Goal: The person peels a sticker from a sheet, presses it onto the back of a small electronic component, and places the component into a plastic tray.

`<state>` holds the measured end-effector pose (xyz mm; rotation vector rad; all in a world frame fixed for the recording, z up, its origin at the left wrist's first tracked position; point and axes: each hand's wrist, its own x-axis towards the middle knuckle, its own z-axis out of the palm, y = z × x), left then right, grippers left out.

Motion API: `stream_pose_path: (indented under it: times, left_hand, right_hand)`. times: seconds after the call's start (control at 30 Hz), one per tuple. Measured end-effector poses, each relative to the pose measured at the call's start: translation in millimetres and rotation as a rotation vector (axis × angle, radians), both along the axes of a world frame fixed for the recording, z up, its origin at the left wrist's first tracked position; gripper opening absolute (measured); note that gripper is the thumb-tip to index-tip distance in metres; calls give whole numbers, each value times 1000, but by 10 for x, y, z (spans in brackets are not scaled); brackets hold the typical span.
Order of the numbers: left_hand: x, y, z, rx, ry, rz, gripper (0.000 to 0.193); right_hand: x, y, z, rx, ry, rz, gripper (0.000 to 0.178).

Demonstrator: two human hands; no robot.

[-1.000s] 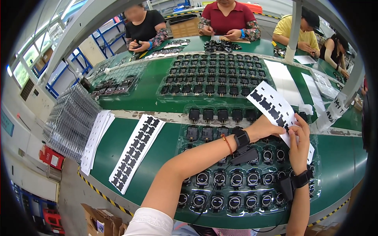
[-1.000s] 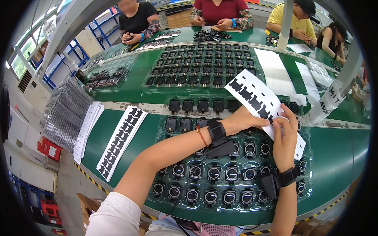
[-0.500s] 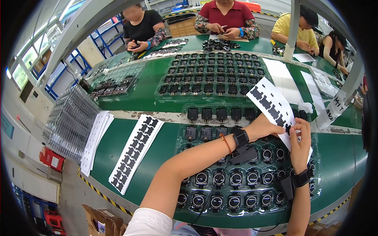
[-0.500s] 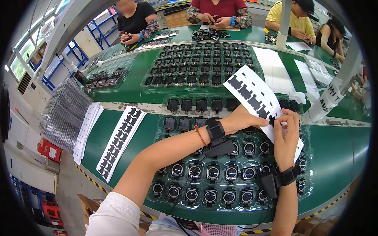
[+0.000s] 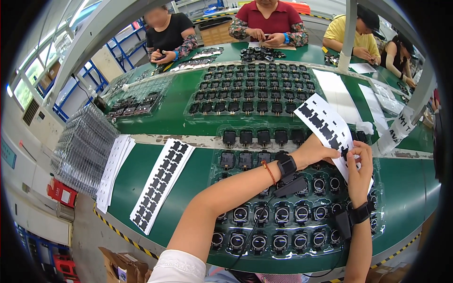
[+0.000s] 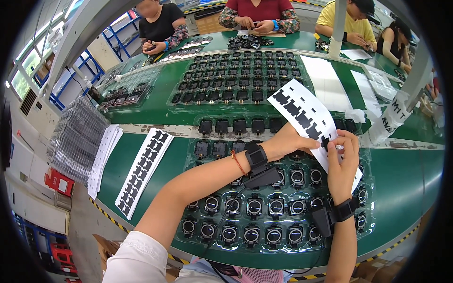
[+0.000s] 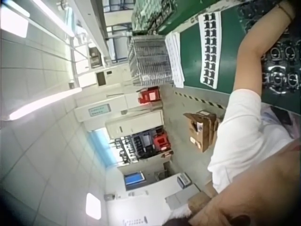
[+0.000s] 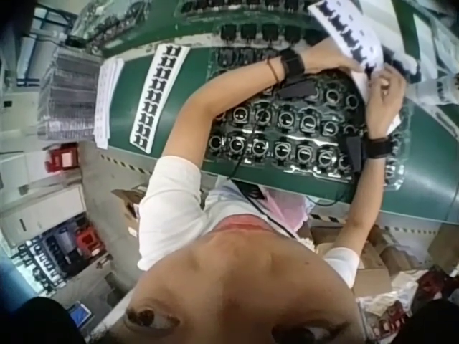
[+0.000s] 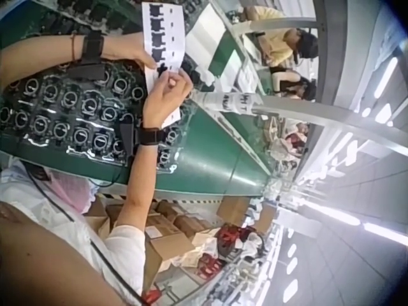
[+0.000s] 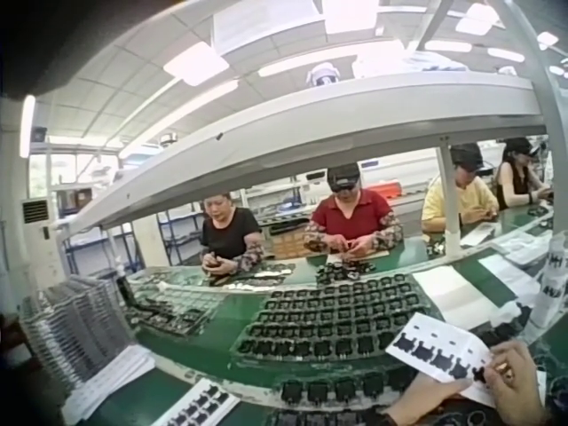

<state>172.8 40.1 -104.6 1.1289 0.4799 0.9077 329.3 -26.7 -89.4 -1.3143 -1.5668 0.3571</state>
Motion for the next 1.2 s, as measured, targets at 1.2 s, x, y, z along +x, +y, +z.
stream_pose_path:
  times: [1.2]
  left_hand:
    - [5,-2,55,1,84,-46,48]
  right_hand:
    - [10,27,-6,179,176,-21,6]
